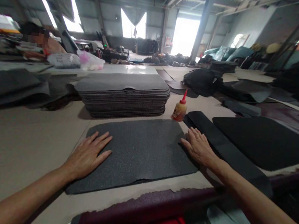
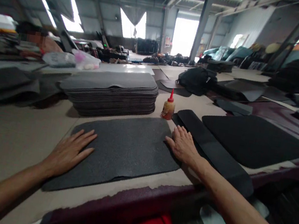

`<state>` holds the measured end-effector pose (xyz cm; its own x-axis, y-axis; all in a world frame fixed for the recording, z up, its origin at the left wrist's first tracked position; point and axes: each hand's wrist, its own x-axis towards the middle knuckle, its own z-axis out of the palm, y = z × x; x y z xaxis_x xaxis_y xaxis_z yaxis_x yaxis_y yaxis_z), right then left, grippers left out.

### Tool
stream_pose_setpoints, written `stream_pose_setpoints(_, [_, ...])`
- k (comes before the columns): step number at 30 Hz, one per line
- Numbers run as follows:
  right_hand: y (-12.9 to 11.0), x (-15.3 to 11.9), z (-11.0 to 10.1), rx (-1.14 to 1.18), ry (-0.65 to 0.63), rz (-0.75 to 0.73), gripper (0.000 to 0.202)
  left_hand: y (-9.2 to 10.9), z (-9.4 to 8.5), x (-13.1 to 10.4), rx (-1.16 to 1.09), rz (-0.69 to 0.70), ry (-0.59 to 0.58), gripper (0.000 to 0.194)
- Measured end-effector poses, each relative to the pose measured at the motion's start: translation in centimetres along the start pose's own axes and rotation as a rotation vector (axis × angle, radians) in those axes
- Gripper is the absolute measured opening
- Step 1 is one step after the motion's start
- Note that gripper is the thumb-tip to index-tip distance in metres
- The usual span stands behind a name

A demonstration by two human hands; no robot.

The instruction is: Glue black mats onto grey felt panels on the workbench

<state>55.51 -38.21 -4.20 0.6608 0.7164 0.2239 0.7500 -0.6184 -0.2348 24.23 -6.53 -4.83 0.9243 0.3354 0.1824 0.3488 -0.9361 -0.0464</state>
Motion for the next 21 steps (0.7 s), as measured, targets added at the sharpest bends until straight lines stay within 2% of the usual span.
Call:
stream_pose_setpoints(3, [-0.8, 1.1, -2.0, 0.073, 0.03, -0.06, 0.061, 0.0, 0.1, 0.0, 0.006, -0.001, 0.013, 0.064])
stream_pose_setpoints(7, [-6.0, 3.0, -2.7, 0.172, 0.005, -0.227, 0.049, -0.7, -0.7, 0.8, 0.008, 0.048, 0.006, 0.064])
stream_pose_setpoints(11, [-13.0, 4.8, -0.8, 0.221, -0.089, -0.38, 0.042, -1.5, -1.7, 3.0, -0.004, 0.084, -0.016, 0.061])
stream_pose_setpoints(13, [-15.8, 5.6, 0.8, 0.223, -0.122, -0.432, 0.043, -1.7, -1.4, 3.9, 0.002, 0.058, 0.011, 0.061])
stream_pose_setpoints(15, [-17.7, 6.4, 2.4, 0.212, -0.14, -0.465, 0.048, -1.9, -0.4, 4.3, 0.013, 0.029, 0.031, 0.064])
stream_pose_setpoints(18, [-18.2, 7.6, 4.4, 0.175, -0.15, -0.472, 0.059, -2.0, 1.0, 4.2, 0.033, -0.026, 0.034, 0.064])
stream_pose_setpoints(21, [-16.3, 8.8, 5.2, 0.12, -0.138, -0.388, 0.071, -2.1, 1.6, 3.8, 0.052, -0.091, 0.036, 0.064])
